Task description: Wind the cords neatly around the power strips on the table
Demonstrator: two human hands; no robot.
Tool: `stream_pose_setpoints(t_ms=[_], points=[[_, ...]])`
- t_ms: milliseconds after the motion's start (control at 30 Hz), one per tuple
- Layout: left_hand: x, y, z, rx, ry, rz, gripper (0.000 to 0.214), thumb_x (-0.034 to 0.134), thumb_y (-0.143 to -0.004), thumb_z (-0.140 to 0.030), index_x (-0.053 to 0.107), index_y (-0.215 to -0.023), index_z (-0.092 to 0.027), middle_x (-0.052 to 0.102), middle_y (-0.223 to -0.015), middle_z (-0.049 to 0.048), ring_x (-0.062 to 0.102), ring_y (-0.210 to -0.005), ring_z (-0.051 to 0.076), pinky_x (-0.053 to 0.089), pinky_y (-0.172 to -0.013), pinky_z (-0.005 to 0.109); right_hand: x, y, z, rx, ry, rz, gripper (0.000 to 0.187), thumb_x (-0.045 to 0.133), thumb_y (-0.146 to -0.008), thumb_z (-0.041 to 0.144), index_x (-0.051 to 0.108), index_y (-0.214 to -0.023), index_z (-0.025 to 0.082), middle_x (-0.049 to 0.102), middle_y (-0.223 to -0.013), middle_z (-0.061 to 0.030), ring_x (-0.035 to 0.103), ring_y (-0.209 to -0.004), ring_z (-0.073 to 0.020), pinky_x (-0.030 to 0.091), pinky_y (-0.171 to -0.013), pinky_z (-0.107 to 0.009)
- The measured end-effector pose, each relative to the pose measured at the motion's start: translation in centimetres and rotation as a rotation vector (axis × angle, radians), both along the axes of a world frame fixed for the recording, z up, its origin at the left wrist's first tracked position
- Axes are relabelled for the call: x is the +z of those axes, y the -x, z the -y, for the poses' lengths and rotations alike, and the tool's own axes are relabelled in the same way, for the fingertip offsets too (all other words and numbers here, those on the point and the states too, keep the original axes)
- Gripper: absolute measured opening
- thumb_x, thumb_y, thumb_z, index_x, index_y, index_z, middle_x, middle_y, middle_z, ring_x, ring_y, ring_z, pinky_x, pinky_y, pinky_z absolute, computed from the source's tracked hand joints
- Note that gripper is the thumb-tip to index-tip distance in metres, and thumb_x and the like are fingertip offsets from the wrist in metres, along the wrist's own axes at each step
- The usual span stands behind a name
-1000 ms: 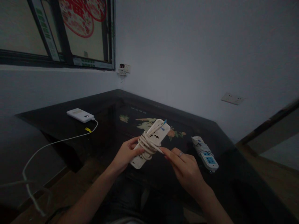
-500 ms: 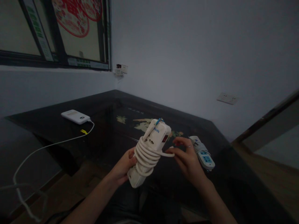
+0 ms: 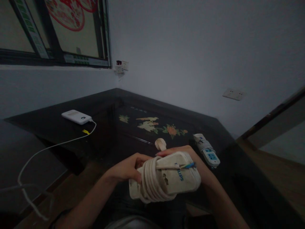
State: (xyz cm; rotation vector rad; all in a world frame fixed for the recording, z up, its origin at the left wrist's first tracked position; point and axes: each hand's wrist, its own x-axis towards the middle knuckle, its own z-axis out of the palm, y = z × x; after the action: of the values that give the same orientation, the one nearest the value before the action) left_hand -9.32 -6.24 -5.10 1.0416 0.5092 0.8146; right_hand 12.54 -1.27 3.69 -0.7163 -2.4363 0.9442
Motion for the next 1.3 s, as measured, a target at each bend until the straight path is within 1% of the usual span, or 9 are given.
stream_pose_setpoints(t_ms=[133, 300, 467, 533, 667, 767, 967, 1133, 1300], points=[[1.5, 1.1, 0.1, -0.019, -0.015, -0.160, 0.067, 0.087, -0.049, -0.023, 0.068, -0.113, -0.019, 0.073, -0.100, 0.0062, 0.067, -0.087, 0.022, 0.049, -0.075, 0.026, 1.3, -0.7, 0.1, 0.163, 0.295, -0.017, 0.033, 0.061, -0.083, 0.027, 0.067, -0.115, 0.021, 0.072, -0.106, -0.0050, 0.066, -0.098, -0.0194, 0.050, -0.086, -0.032], [1.8, 0.8, 0.3, 0.025, -0.079, -0.273, 0.064, 0.082, -0.054, -0.013, 0.067, -0.116, -0.023, 0.071, -0.109, 0.0041, 0.064, -0.099, 0.023, 0.048, -0.085, 0.029, 0.8, -1.2, -1.1, 0.164, 0.507, -0.033, 0.017, 0.054, -0.089, 0.028, 0.064, -0.100, 0.017, 0.068, -0.106, -0.0067, 0.064, -0.100, -0.0165, 0.049, -0.085, -0.031], [1.7, 0.4, 0.1, 0.064, -0.169, -0.422, 0.062, 0.081, -0.058, -0.018, 0.065, -0.118, -0.023, 0.070, -0.111, 0.0048, 0.065, -0.097, 0.023, 0.048, -0.084, 0.030, 0.4, -0.9, -2.6, 0.179, 0.701, -0.053, 0.020, 0.063, -0.082, 0.027, 0.047, -0.091, 0.020, 0.069, -0.091, -0.0049, 0.067, -0.091, -0.0177, 0.051, -0.075, -0.031], [1.4, 0.1, -0.1, 0.117, -0.219, -0.527, 0.061, 0.081, -0.059, -0.023, 0.065, -0.118, -0.021, 0.071, -0.108, 0.0055, 0.065, -0.095, 0.025, 0.050, -0.080, 0.031, 0.2, -0.1, -2.5, 0.085, 0.643, 0.014, 0.030, 0.067, -0.075, 0.020, 0.042, -0.092, 0.021, 0.068, -0.082, -0.0014, 0.067, -0.078, -0.0166, 0.050, -0.065, -0.028], [0.3, -0.1, -0.5, 0.224, -0.352, -0.583, 0.060, 0.080, -0.060, -0.028, 0.065, -0.118, -0.021, 0.070, -0.110, 0.0056, 0.064, -0.099, 0.025, 0.047, -0.087, 0.032, -0.3, 1.9, -1.4, -0.164, 0.177, 0.165, 0.049, 0.068, -0.069, 0.008, 0.047, -0.113, 0.018, 0.061, -0.066, 0.0052, 0.060, -0.062, -0.0130, 0.040, -0.054, -0.022], [-0.3, 0.1, -0.7, 0.248, -0.426, -0.627, 0.061, 0.080, -0.062, -0.032, 0.064, -0.120, -0.023, 0.070, -0.110, 0.0044, 0.065, -0.096, 0.025, 0.047, -0.086, 0.031, -0.3, 2.4, -0.8, -0.161, -0.050, 0.233, 0.047, 0.063, -0.072, 0.006, 0.056, -0.117, 0.017, 0.060, -0.065, 0.0040, 0.056, -0.060, -0.0119, 0.038, -0.054, -0.021], [-0.6, 0.6, -1.1, 0.203, -0.480, -0.669, 0.059, 0.078, -0.064, -0.036, 0.064, -0.120, -0.023, 0.071, -0.108, 0.0046, 0.065, -0.095, 0.025, 0.047, -0.087, 0.032, 0.8, 1.1, -1.3, 0.021, -0.063, 0.282, 0.041, 0.051, -0.076, 0.001, 0.066, -0.110, 0.017, 0.070, -0.082, 0.0000, 0.061, -0.067, -0.0110, 0.043, -0.060, -0.021], [-0.2, 0.6, -1.2, 0.052, -0.316, -0.561, 0.053, 0.077, -0.065, -0.027, 0.066, -0.117, -0.022, 0.071, -0.106, 0.0035, 0.066, -0.091, 0.022, 0.049, -0.079, 0.027, 1.4, 0.3, -1.4, 0.122, -0.083, 0.321, 0.034, 0.052, -0.083, 0.006, 0.066, -0.111, 0.017, 0.073, -0.099, -0.0031, 0.067, -0.085, -0.0137, 0.048, -0.075, -0.024], [-0.4, 1.0, -1.3, -0.022, -0.182, -0.494, 0.049, 0.077, -0.064, -0.028, 0.069, -0.111, -0.018, 0.074, -0.086, 0.0047, 0.067, -0.073, 0.020, 0.050, -0.060, 0.022, 1.4, -0.2, -1.1, 0.187, -0.191, 0.329, 0.035, 0.052, -0.086, 0.009, 0.064, -0.117, 0.021, 0.071, -0.110, -0.0036, 0.067, -0.097, -0.0154, 0.049, -0.084, -0.027]])
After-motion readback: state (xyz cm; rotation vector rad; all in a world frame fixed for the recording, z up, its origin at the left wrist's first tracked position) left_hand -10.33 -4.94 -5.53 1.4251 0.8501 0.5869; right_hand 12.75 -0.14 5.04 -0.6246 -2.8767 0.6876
